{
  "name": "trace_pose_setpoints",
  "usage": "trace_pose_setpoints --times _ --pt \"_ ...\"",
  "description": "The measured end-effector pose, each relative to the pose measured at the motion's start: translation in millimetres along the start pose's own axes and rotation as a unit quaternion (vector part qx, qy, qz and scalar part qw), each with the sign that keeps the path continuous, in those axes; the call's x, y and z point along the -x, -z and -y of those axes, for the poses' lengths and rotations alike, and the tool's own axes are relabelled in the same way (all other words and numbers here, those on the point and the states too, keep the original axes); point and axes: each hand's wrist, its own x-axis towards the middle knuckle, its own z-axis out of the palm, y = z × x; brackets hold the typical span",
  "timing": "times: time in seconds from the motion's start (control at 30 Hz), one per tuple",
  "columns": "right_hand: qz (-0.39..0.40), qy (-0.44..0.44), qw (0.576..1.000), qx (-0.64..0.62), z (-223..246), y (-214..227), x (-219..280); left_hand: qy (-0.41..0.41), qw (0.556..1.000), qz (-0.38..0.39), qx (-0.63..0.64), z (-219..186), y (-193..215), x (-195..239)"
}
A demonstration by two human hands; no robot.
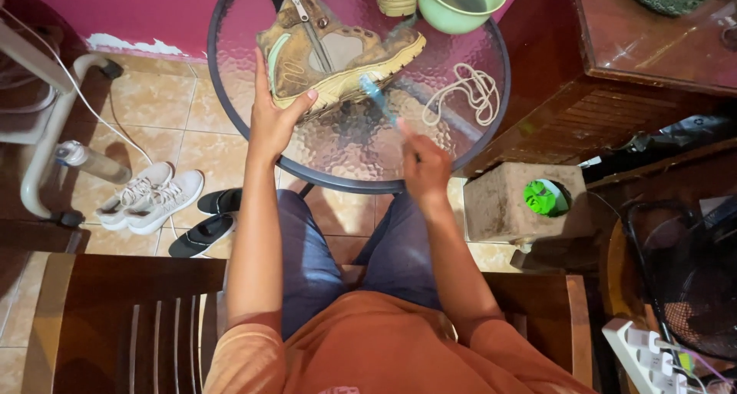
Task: The person scrubs a brown hiking boot with a toothbrush, focusing on the sole and side panels. They dip the brush into a bowl of water and continue scrubbing different areas of the boot.
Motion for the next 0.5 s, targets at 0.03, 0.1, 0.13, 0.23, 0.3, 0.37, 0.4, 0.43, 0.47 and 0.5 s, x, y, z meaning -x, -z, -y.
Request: trace_pose_setpoints --times 0.03,0.1,0.13,0.23,0.3,0.37,0.4,0.43,0.47,0.5 --pt "-0.003 -0.001 1.000 0.000 2.0 4.2 -5.1 -0.002 1.000 0.002 -0.001 2.9 -0.8 -1.6" --pt "-0.036 -0.097 0.995 -0.013 6.4 13.0 -15.8 -0.019 1.000 -0.003 0.014 9.2 -1.6 -3.1" --pt "-0.037 -0.098 0.994 -0.013 2.7 10.7 -12.8 -0.019 1.000 -0.002 0.014 12.8 -1.1 -4.0" --pt "0.022 0.004 0.999 0.037 -3.3 12.7 -13.1 -0.039 0.999 0.003 0.022 19.4 -4.1 -9.0" --pt "0.001 -0.056 0.998 -0.006 2.9 21.7 -24.8 -0.035 0.999 -0.006 0.020 21.4 -4.8 -9.2" --pt "-0.008 -0.057 0.998 0.005 0.3 18.3 -22.2 -0.040 0.999 -0.004 0.019 22.1 -4.4 -9.0" --pt "-0.018 -0.055 0.998 0.015 -1.3 15.9 -21.4 -0.046 0.999 -0.004 0.019 22.2 -4.2 -9.8" --pt "-0.020 -0.057 0.998 0.015 -4.3 14.4 -22.0 -0.047 0.999 -0.002 0.018 24.1 -3.3 -8.3" --pt "-0.036 -0.031 0.999 0.000 -7.2 13.0 -23.7 -0.042 0.998 -0.006 0.052 24.7 -2.7 -8.9" --pt "-0.051 -0.004 0.999 -0.014 -10.4 11.6 -25.5 -0.037 0.995 -0.009 0.087 25.3 -2.3 -9.6"
